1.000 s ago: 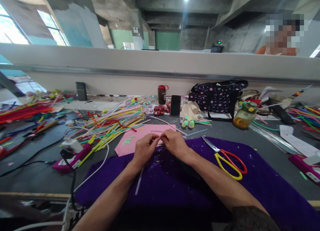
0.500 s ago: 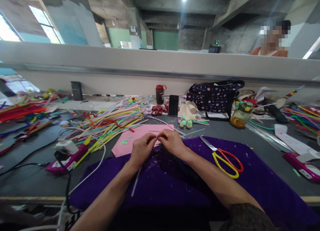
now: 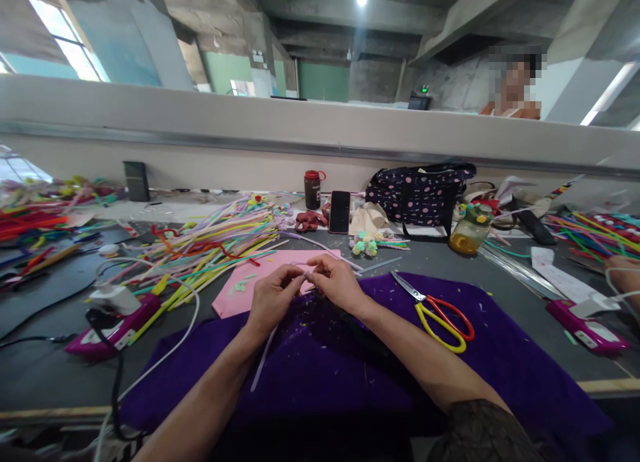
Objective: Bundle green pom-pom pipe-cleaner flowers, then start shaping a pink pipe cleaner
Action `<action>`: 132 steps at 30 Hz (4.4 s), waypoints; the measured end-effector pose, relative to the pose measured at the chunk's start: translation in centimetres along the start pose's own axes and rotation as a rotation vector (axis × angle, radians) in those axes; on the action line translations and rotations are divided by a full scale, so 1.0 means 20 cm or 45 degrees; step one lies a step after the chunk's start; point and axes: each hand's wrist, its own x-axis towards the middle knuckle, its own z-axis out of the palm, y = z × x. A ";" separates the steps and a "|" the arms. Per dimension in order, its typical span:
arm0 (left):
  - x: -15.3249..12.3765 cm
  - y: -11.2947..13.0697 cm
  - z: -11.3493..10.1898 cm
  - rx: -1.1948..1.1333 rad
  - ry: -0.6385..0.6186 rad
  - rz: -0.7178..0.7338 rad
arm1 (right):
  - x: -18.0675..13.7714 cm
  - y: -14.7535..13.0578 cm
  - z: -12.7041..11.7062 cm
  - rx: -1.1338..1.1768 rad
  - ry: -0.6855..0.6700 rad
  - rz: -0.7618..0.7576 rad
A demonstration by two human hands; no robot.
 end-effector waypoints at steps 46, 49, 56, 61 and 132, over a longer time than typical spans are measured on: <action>0.01 0.00 0.01 -0.650 -0.258 -0.354 | 0.00 -0.04 -0.01 0.287 -0.043 0.220; 0.02 0.00 0.00 -0.714 -0.246 -0.403 | 0.00 -0.04 -0.01 0.305 -0.071 0.183; 0.02 0.02 -0.01 -0.685 -0.184 -0.407 | 0.00 -0.02 -0.01 0.091 -0.052 -0.011; 0.02 0.00 -0.01 -0.874 -0.269 -0.508 | 0.00 -0.02 -0.02 0.020 -0.095 -0.067; 0.00 0.03 -0.01 -1.043 -0.500 -0.433 | 0.02 -0.03 -0.11 -0.473 -0.165 -0.102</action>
